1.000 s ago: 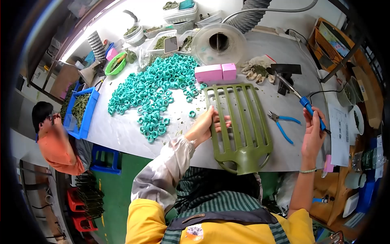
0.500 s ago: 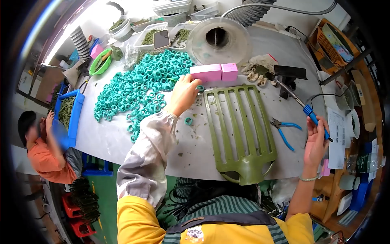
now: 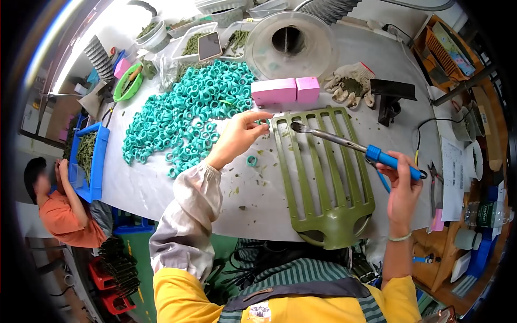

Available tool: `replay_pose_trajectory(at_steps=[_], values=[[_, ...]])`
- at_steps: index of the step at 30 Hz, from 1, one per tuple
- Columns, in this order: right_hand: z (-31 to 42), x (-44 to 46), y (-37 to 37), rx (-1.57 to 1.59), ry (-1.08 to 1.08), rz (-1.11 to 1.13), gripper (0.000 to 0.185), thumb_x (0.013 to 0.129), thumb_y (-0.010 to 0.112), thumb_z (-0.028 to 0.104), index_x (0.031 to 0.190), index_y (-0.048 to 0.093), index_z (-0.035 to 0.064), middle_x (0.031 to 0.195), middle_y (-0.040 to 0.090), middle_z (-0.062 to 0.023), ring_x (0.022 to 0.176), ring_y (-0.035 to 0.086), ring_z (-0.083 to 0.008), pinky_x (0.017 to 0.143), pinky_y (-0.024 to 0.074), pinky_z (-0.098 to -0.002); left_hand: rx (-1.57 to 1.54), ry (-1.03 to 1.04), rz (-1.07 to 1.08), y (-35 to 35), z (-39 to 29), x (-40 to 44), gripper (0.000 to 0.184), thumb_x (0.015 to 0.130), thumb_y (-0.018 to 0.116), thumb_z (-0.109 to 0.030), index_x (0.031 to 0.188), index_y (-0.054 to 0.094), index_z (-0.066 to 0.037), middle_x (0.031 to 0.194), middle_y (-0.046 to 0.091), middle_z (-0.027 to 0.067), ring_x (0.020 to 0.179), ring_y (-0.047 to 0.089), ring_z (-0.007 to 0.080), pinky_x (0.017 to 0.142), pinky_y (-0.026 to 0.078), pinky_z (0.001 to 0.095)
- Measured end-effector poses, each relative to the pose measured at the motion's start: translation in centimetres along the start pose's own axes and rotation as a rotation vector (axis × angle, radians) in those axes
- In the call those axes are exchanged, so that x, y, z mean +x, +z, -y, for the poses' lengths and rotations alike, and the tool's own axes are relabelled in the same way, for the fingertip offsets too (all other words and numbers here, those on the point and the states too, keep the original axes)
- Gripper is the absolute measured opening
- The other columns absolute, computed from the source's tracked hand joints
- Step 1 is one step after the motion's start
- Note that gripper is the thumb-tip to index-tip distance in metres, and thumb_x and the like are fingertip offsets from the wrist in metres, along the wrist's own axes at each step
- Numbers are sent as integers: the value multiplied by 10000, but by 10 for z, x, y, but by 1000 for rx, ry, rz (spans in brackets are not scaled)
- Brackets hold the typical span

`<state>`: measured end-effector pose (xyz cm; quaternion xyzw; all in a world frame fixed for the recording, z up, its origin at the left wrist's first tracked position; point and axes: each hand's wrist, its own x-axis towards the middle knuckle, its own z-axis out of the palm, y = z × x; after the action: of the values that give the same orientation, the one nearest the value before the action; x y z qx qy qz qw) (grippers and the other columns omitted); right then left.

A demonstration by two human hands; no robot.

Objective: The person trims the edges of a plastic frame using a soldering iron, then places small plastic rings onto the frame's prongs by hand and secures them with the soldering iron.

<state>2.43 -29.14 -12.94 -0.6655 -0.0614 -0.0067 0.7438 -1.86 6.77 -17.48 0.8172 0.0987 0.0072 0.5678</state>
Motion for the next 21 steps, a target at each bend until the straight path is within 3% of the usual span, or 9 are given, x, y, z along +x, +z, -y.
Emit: replay_pose_trajectory(at_steps=[7, 11, 12, 15, 21], values=[[-15, 4, 26, -9, 42, 87, 315, 1007, 579, 221, 1039, 667, -80, 933, 700, -129, 779, 720, -221, 772, 602, -343, 319, 121, -46, 5, 6, 8, 255, 936, 631, -56, 1190, 650, -41, 849, 724, 69, 841, 717, 118, 722, 522, 255], [-20, 5, 30, -10, 52, 91, 318, 1006, 580, 225, 1038, 670, -79, 928, 702, -127, 782, 721, -217, 776, 603, -341, 302, 346, -135, 8, 18, 14, 249, 922, 639, -40, 1171, 655, -34, 1016, 658, 116, 782, 688, 171, 692, 545, 306], [-21, 5, 31, -10, 55, 88, 318, 1006, 581, 225, 1040, 670, -79, 925, 702, -127, 784, 722, -216, 776, 603, -340, 361, 288, -79, 5, 7, 12, 248, 912, 652, -43, 1159, 664, -39, 1116, 622, 127, 864, 681, 222, 727, 550, 331], [-24, 6, 34, 0, 63, 83, 319, 1006, 582, 226, 1044, 671, -78, 915, 705, -128, 788, 723, -213, 775, 605, -338, 565, 476, -142, 7, 13, 15, 264, 893, 671, -57, 1156, 671, -46, 1105, 643, 119, 947, 666, 279, 787, 538, 352], [-31, 9, 39, 53, 80, 87, 314, 1007, 577, 219, 1049, 669, -78, 900, 708, -127, 792, 725, -214, 769, 610, -337, 575, 526, -176, 13, 19, 20, 266, 864, 692, -73, 1129, 691, -47, 1099, 670, 119, 987, 641, 327, 840, 518, 386]])
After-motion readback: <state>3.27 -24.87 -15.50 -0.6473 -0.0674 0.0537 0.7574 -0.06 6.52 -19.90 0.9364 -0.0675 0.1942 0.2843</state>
